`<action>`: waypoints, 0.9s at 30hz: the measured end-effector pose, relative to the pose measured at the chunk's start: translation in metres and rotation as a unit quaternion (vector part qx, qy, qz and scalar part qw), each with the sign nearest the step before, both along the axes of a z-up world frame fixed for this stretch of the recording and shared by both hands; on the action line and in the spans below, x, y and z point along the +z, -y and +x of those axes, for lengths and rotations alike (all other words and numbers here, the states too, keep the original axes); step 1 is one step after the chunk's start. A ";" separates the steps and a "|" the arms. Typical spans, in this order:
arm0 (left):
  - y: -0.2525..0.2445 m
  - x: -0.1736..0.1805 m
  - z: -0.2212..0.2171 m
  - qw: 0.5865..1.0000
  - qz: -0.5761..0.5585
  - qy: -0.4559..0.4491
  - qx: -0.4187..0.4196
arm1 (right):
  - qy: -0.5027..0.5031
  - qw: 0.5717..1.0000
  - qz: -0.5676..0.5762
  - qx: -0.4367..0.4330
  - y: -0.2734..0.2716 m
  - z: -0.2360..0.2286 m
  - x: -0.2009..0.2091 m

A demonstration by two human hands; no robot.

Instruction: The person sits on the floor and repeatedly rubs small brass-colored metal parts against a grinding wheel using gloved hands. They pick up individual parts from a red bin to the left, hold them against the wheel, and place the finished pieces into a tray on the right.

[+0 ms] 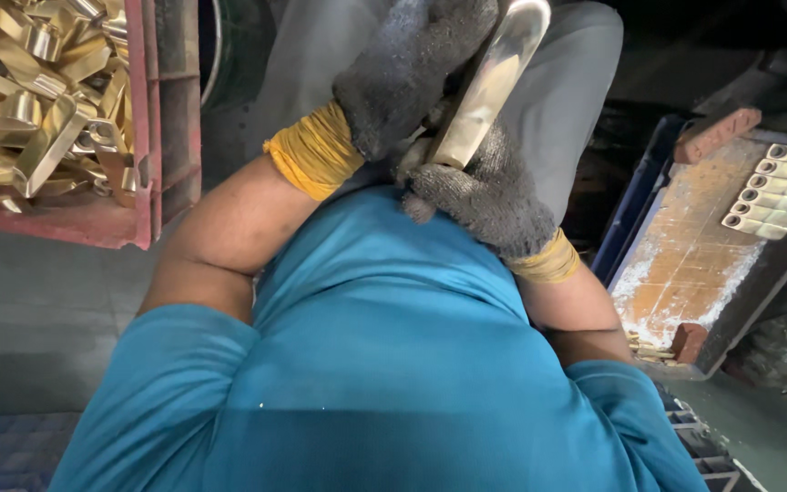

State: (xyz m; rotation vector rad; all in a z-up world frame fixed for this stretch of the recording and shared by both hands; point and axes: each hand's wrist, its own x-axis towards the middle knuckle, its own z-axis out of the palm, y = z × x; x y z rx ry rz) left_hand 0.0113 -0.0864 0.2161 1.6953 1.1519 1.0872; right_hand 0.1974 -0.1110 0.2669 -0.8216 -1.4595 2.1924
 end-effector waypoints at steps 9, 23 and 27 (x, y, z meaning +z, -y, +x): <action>-0.036 -0.068 -0.025 0.986 -0.108 -0.122 -0.040 | 0.067 0.998 -0.009 -0.004 -0.037 -0.005 -0.022; -0.116 -0.205 0.007 0.949 -0.171 -0.261 -0.046 | -0.032 0.961 -0.273 0.001 -0.143 0.008 -0.119; -0.100 -0.165 0.006 0.955 -0.244 -0.162 -0.042 | -0.037 0.968 -0.247 -0.017 -0.132 0.006 -0.120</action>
